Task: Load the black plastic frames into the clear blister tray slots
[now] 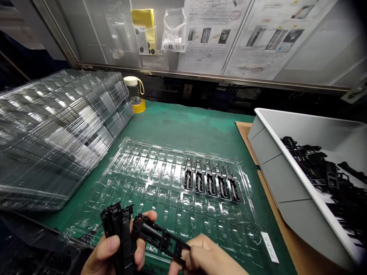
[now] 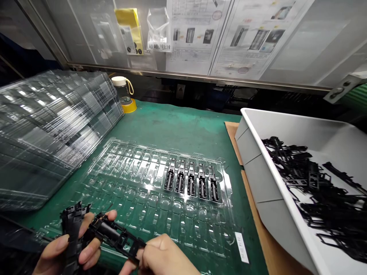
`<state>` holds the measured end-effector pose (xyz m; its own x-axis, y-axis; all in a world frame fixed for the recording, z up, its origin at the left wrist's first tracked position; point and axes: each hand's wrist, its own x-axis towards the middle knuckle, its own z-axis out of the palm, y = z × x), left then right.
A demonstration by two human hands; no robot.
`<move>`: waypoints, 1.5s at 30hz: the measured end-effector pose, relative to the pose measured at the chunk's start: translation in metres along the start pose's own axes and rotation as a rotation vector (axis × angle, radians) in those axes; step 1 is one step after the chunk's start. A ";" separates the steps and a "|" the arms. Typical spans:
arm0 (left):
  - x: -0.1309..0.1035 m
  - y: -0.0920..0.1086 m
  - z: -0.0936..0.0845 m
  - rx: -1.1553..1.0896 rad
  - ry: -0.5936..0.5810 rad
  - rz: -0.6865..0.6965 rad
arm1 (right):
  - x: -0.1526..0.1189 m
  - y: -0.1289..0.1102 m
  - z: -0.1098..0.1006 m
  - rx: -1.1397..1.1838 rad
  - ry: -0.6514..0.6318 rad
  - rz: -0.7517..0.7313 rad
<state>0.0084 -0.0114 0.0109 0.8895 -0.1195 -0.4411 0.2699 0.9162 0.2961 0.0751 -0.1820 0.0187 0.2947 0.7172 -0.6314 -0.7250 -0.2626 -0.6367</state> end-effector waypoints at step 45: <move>0.011 0.000 -0.003 -0.034 0.024 -0.051 | -0.013 -0.012 -0.005 0.015 -0.098 -0.017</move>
<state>0.0166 -0.0115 0.0033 0.8655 -0.1575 -0.4755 0.3018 0.9216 0.2439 0.0831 -0.1912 0.0327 0.2454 0.7817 -0.5734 -0.7296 -0.2406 -0.6401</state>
